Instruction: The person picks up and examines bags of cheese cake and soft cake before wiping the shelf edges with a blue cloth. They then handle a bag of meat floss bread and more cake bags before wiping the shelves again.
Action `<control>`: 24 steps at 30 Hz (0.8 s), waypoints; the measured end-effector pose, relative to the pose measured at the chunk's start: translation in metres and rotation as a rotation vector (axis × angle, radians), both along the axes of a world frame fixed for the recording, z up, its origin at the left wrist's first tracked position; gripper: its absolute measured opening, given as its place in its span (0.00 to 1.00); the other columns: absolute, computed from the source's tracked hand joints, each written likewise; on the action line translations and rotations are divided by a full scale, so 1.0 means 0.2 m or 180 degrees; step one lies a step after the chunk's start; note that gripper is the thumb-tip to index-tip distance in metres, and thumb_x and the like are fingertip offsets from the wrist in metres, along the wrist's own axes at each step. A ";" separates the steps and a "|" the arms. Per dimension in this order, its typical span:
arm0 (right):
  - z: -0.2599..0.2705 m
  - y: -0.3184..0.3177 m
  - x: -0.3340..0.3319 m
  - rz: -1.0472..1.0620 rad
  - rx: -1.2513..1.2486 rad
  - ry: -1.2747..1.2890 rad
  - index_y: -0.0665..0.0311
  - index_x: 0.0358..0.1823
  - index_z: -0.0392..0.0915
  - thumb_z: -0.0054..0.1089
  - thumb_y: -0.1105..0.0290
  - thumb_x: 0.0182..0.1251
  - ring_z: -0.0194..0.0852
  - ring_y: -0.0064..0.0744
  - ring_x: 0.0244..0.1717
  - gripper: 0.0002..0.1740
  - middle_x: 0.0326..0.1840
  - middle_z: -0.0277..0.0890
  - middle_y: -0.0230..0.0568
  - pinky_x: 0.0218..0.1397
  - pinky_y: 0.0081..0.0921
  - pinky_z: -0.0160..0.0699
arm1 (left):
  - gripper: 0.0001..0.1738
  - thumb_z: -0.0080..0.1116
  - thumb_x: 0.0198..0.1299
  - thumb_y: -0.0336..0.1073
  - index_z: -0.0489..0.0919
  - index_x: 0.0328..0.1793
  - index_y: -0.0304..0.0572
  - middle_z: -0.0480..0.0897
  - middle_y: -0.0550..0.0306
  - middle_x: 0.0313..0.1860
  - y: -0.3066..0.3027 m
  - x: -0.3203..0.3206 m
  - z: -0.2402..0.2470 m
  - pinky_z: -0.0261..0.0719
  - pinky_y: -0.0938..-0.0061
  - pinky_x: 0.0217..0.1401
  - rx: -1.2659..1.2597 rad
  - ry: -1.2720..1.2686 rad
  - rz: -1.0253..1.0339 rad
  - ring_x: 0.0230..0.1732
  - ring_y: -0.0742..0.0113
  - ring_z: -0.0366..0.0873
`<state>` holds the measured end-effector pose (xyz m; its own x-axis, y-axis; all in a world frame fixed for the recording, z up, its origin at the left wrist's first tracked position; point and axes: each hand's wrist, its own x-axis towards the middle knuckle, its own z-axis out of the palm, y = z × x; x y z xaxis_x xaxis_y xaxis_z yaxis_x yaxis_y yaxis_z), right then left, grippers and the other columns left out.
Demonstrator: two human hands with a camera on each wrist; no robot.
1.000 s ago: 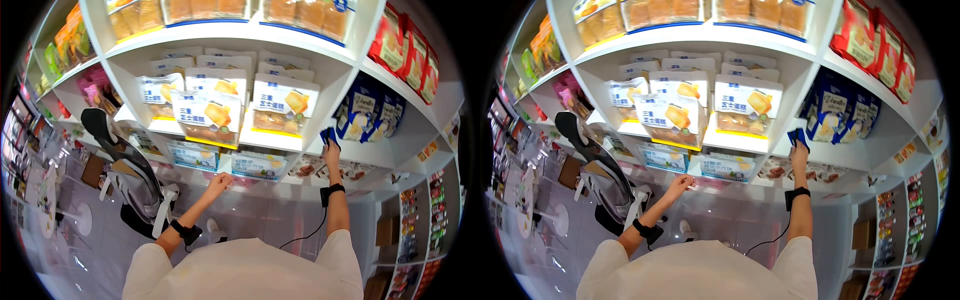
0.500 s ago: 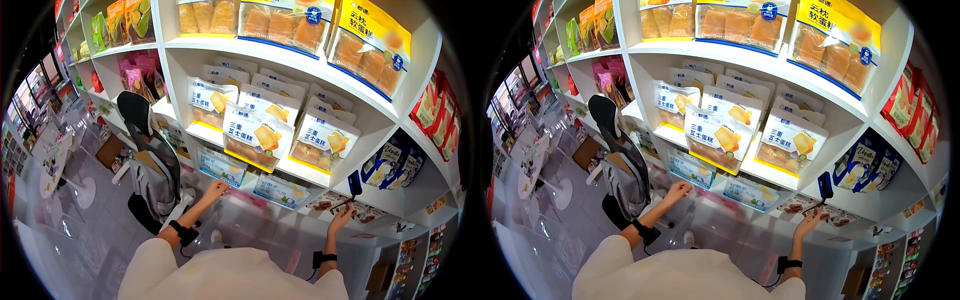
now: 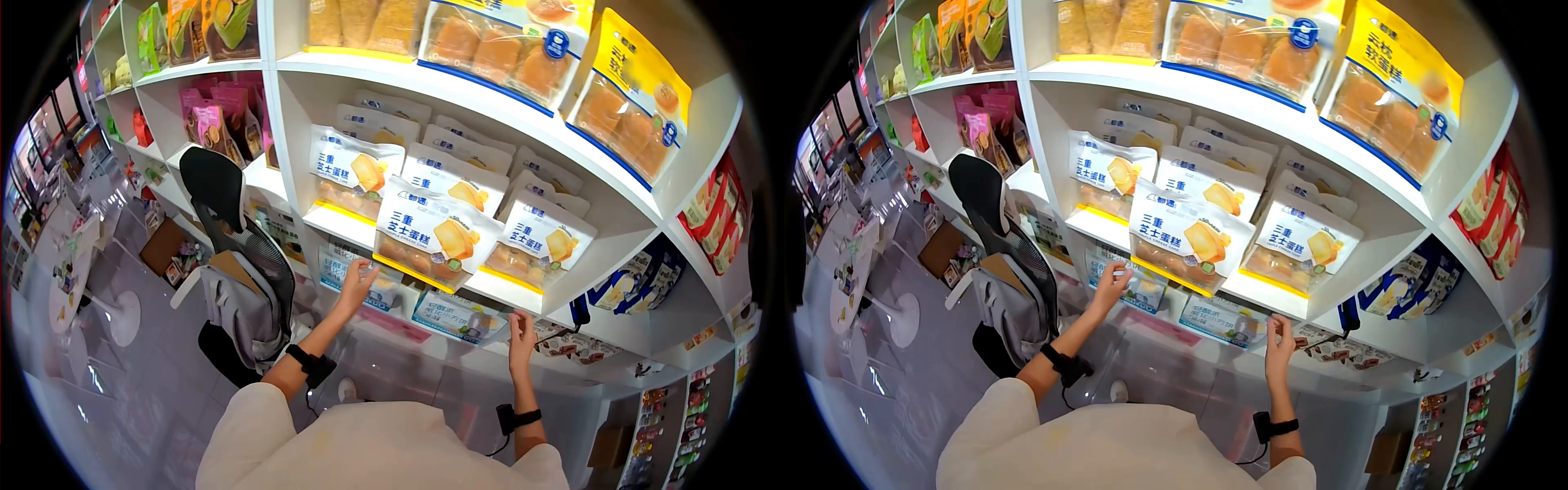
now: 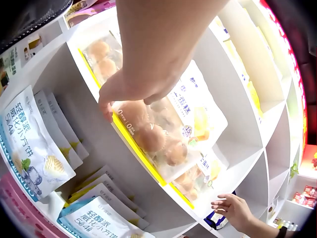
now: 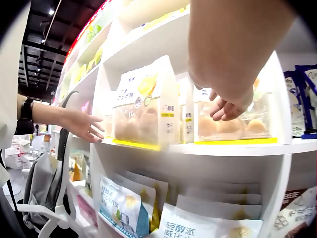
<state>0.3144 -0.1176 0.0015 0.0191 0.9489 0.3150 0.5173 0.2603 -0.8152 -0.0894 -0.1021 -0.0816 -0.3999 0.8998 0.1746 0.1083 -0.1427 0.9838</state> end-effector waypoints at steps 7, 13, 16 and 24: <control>0.20 0.19 -0.39 0.0553 -0.0132 0.1064 0.68 0.54 0.70 0.51 0.70 0.72 0.73 0.28 0.52 0.14 0.49 0.75 0.42 0.59 0.23 0.67 | 0.22 0.48 0.68 0.53 0.70 0.56 0.45 0.73 0.60 0.45 0.04 -0.14 0.15 0.76 0.75 0.43 -0.0570 -0.0413 -0.0219 0.44 0.72 0.72; 0.66 0.33 -0.56 0.0258 0.1032 0.0481 0.66 0.58 0.69 0.54 0.72 0.67 0.69 0.30 0.56 0.19 0.54 0.72 0.42 0.60 0.27 0.66 | 0.25 0.48 0.67 0.55 0.69 0.51 0.37 0.77 0.52 0.41 0.12 -0.13 0.08 0.80 0.74 0.37 -0.0828 -0.1105 -0.0530 0.37 0.68 0.78; 0.88 0.34 -0.68 0.0306 0.1363 -0.0461 0.66 0.55 0.72 0.61 0.71 0.61 0.71 0.35 0.54 0.20 0.51 0.75 0.42 0.58 0.28 0.66 | 0.28 0.45 0.68 0.58 0.66 0.53 0.37 0.78 0.47 0.42 0.14 -0.12 0.06 0.82 0.72 0.43 -0.0984 -0.1429 -0.1091 0.40 0.65 0.81; 0.96 0.48 -0.92 0.0797 0.1263 -0.1921 0.66 0.40 0.79 0.64 0.64 0.57 0.77 0.49 0.38 0.14 0.32 0.79 0.49 0.49 0.36 0.71 | 0.28 0.47 0.67 0.58 0.70 0.52 0.37 0.81 0.46 0.45 0.14 -0.01 0.12 0.80 0.71 0.48 -0.0985 -0.1773 -0.1522 0.46 0.62 0.81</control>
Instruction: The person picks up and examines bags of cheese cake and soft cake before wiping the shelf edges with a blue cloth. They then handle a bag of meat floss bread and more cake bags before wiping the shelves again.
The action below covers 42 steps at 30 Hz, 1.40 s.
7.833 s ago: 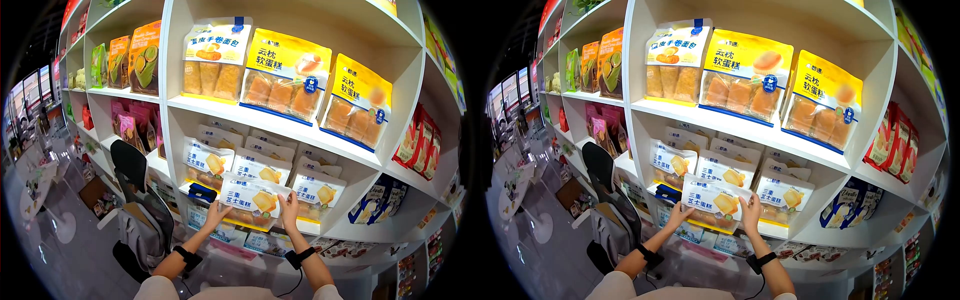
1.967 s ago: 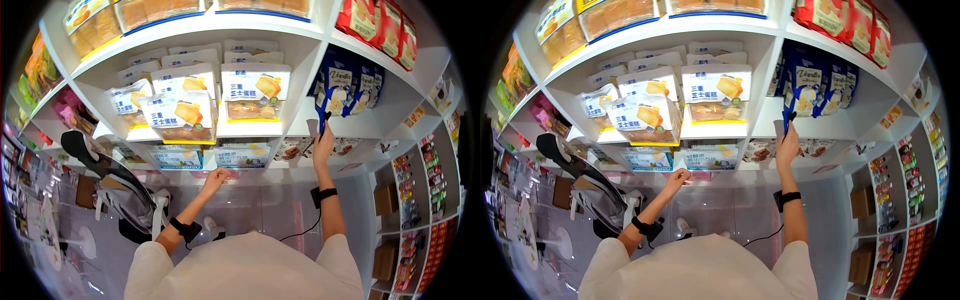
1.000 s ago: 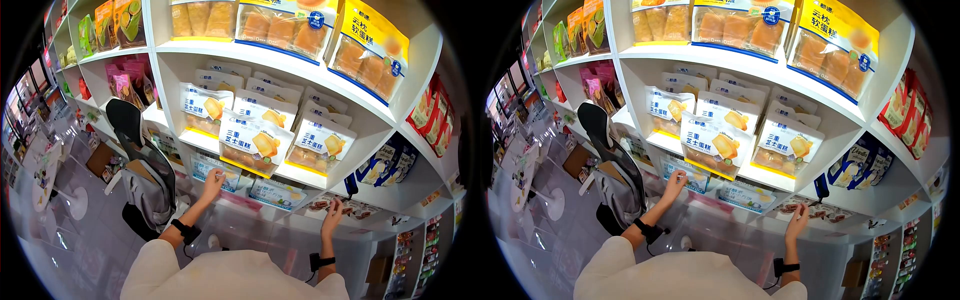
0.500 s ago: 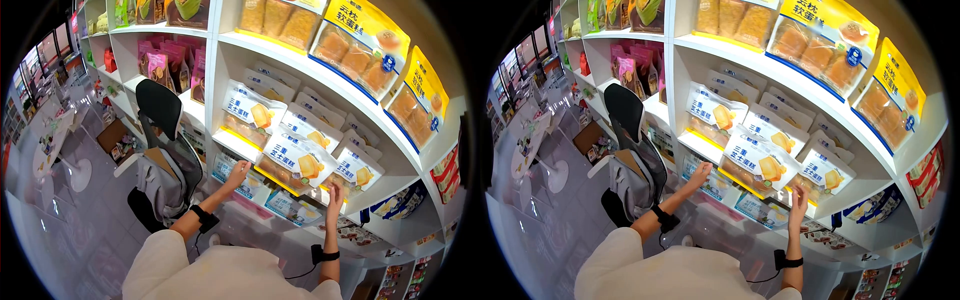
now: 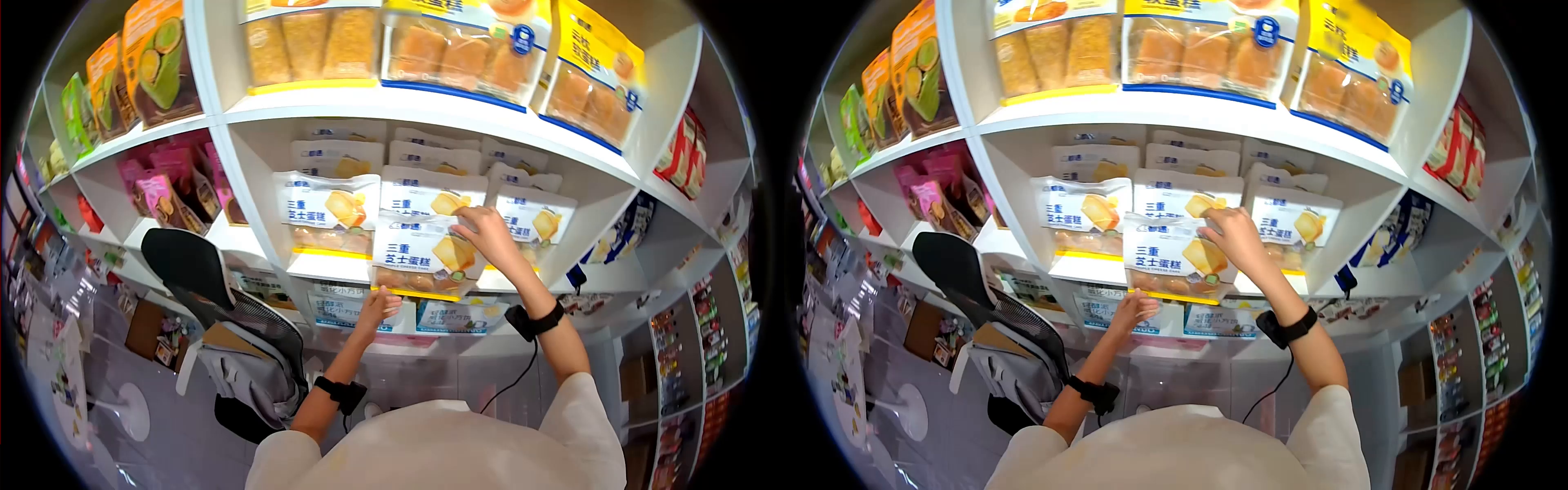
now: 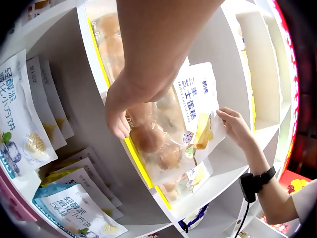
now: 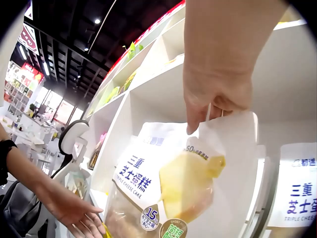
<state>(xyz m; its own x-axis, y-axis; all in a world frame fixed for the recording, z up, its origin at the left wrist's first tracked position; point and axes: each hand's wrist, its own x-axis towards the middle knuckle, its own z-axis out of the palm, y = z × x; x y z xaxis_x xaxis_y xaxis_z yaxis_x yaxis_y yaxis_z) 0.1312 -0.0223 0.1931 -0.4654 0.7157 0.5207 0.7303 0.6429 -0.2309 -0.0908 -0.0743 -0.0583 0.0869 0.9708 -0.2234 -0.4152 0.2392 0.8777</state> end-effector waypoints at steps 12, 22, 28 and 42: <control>-0.11 0.02 -0.05 0.0107 0.0428 0.0054 0.63 0.28 0.79 0.62 0.64 0.56 0.79 0.44 0.32 0.09 0.25 0.79 0.44 0.37 0.37 0.77 | 0.19 0.45 0.69 0.51 0.72 0.49 0.41 0.80 0.51 0.44 -0.05 0.00 -0.08 0.80 0.69 0.46 -0.0218 0.0247 0.0104 0.45 0.62 0.81; -0.04 -0.16 0.08 0.0191 0.1418 0.0553 0.61 0.24 0.78 0.65 0.68 0.51 0.75 0.36 0.29 0.07 0.22 0.75 0.36 0.36 0.30 0.72 | 0.30 0.37 0.71 0.57 0.66 0.59 0.35 0.76 0.43 0.54 -0.13 -0.02 -0.11 0.76 0.58 0.59 -0.0724 -0.0765 0.0118 0.59 0.50 0.74; -0.03 -0.42 0.34 0.0250 0.1201 0.0262 0.61 0.26 0.78 0.63 0.68 0.55 0.73 0.34 0.32 0.06 0.25 0.75 0.35 0.38 0.30 0.71 | 0.27 0.42 0.70 0.49 0.65 0.64 0.34 0.75 0.44 0.58 -0.19 0.16 -0.04 0.75 0.56 0.63 -0.0657 -0.1720 -0.0555 0.59 0.50 0.73; -0.06 -0.77 0.98 0.0082 0.0937 0.0296 0.61 0.25 0.79 0.64 0.68 0.54 0.74 0.36 0.29 0.06 0.25 0.76 0.35 0.35 0.30 0.72 | 0.27 0.41 0.71 0.48 0.67 0.66 0.33 0.73 0.47 0.63 -0.35 0.84 -0.19 0.74 0.66 0.63 -0.0862 -0.1636 -0.1413 0.60 0.57 0.73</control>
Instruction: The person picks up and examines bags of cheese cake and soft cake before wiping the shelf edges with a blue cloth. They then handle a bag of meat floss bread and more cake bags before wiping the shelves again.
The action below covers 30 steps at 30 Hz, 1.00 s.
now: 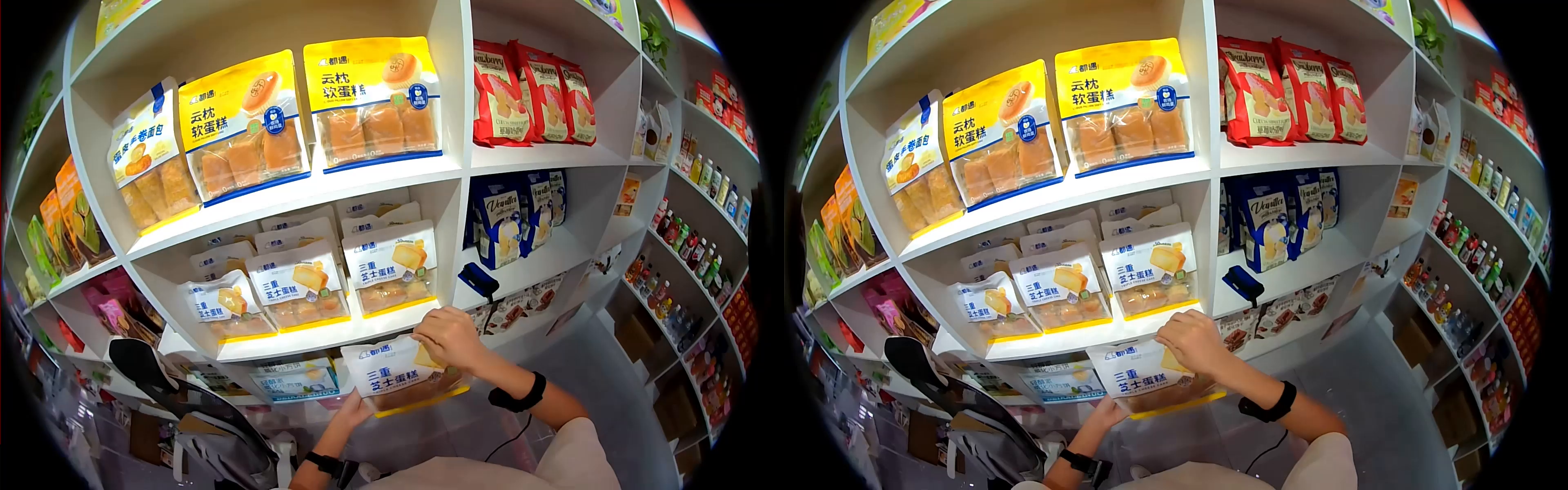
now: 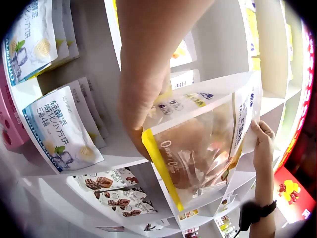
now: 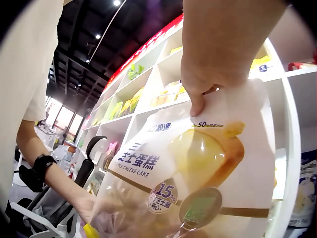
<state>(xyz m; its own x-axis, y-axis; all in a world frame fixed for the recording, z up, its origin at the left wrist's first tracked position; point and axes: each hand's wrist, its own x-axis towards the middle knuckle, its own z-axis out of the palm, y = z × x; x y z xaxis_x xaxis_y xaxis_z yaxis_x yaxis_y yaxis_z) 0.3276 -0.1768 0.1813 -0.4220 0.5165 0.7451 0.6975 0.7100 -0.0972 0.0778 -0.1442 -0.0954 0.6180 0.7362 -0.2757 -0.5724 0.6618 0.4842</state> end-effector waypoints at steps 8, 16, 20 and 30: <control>0.00 -0.09 0.16 -0.0019 0.0125 -0.0048 0.62 0.25 0.78 0.65 0.69 0.52 0.75 0.35 0.31 0.06 0.25 0.76 0.35 0.37 0.29 0.72 | 0.27 0.42 0.71 0.47 0.66 0.66 0.32 0.72 0.44 0.64 -0.11 0.14 0.21 0.72 0.64 0.65 0.0057 0.0249 -0.0120 0.62 0.54 0.72; 0.01 -0.17 0.35 -0.0356 0.0146 0.0101 0.62 0.25 0.79 0.67 0.70 0.50 0.75 0.36 0.34 0.06 0.28 0.77 0.34 0.39 0.29 0.72 | 0.30 0.35 0.72 0.52 0.63 0.69 0.34 0.70 0.46 0.66 -0.10 0.31 0.19 0.73 0.64 0.64 0.0361 0.0260 -0.0542 0.63 0.55 0.72; -0.01 -0.21 0.55 -0.0567 0.0328 0.0054 0.61 0.27 0.80 0.68 0.71 0.48 0.76 0.35 0.36 0.06 0.30 0.79 0.34 0.40 0.29 0.73 | 0.30 0.31 0.73 0.53 0.58 0.73 0.42 0.66 0.48 0.69 -0.15 0.50 0.25 0.69 0.50 0.66 0.0224 0.0056 -0.0870 0.66 0.51 0.68; 0.02 -0.38 0.93 -0.0733 0.0529 -0.0096 0.63 0.27 0.78 0.66 0.72 0.45 0.76 0.33 0.39 0.07 0.27 0.77 0.33 0.47 0.33 0.71 | 0.29 0.29 0.74 0.52 0.59 0.73 0.44 0.69 0.50 0.68 -0.27 0.95 0.25 0.67 0.56 0.67 0.0356 0.0597 -0.1438 0.67 0.54 0.67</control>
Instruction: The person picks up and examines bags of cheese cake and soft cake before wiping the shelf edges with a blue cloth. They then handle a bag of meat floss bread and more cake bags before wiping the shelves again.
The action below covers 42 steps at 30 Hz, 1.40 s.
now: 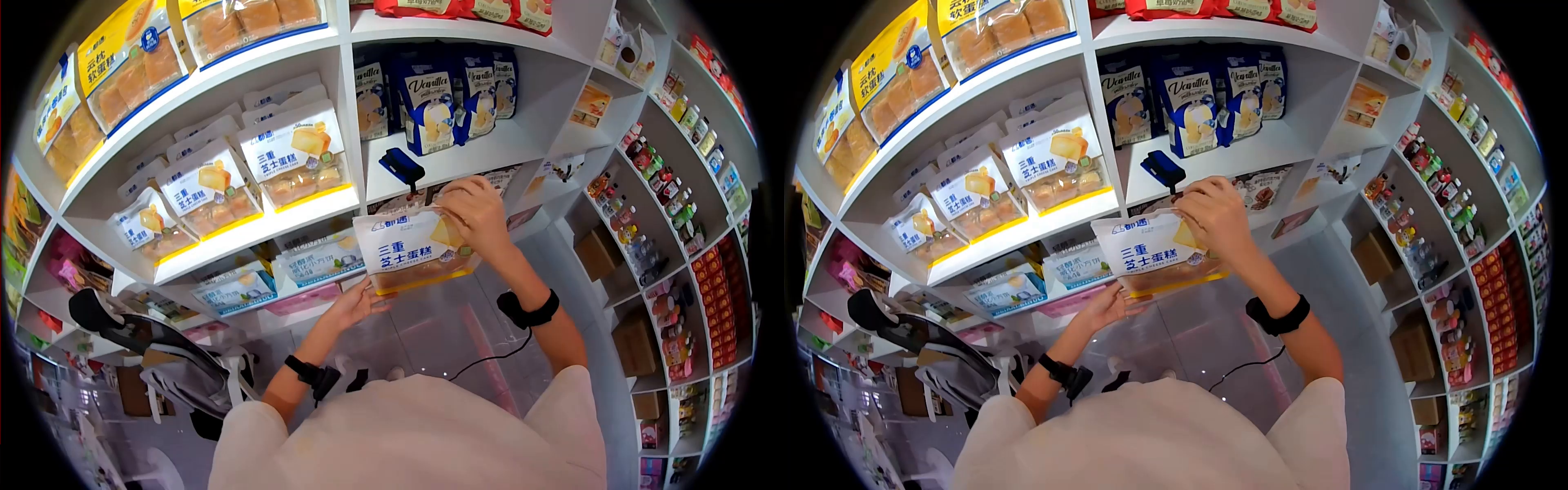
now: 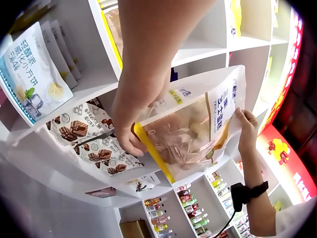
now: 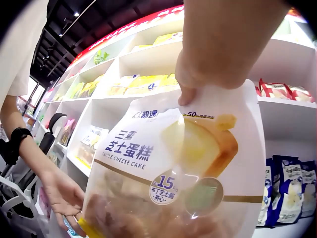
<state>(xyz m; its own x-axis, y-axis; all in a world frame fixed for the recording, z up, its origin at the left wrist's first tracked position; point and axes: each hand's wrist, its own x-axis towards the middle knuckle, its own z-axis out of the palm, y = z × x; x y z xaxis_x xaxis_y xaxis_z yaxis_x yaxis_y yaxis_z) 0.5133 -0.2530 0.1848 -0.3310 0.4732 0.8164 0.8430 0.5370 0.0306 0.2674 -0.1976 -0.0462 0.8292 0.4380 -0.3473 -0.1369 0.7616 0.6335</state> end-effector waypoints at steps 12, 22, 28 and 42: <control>0.00 -0.10 -0.02 -0.0011 0.0039 0.0048 0.66 0.26 0.76 0.64 0.79 0.40 0.76 0.38 0.39 0.09 0.27 0.76 0.39 0.47 0.39 0.69 | 0.29 0.42 0.70 0.55 0.67 0.67 0.42 0.73 0.49 0.61 -0.03 -0.11 0.12 0.70 0.62 0.64 0.0596 0.0668 -0.0282 0.62 0.55 0.72; 0.22 0.09 -0.35 0.0312 0.0046 -0.0022 0.64 0.25 0.77 0.65 0.79 0.41 0.78 0.37 0.39 0.08 0.26 0.77 0.35 0.48 0.38 0.68 | 0.15 0.50 0.69 0.43 0.73 0.53 0.41 0.80 0.57 0.46 0.48 -0.86 0.68 0.78 0.75 0.46 0.2849 0.1365 0.1780 0.44 0.70 0.80; 0.47 0.19 -0.61 0.0380 0.0087 -0.0105 0.64 0.26 0.77 0.66 0.79 0.41 0.77 0.37 0.40 0.09 0.26 0.77 0.35 0.48 0.37 0.67 | 0.16 0.52 0.67 0.42 0.72 0.55 0.41 0.80 0.59 0.46 0.59 -1.39 1.69 0.75 0.79 0.47 0.4170 0.1796 0.2253 0.47 0.71 0.79; 1.06 0.35 -0.95 -0.0017 0.0139 0.0271 0.70 0.30 0.76 0.64 0.79 0.49 0.71 0.41 0.33 0.07 0.30 0.75 0.43 0.38 0.29 0.68 | 0.14 0.52 0.66 0.41 0.76 0.50 0.39 0.80 0.58 0.44 0.78 -1.98 2.57 0.77 0.76 0.47 0.5310 0.2513 0.2481 0.46 0.74 0.78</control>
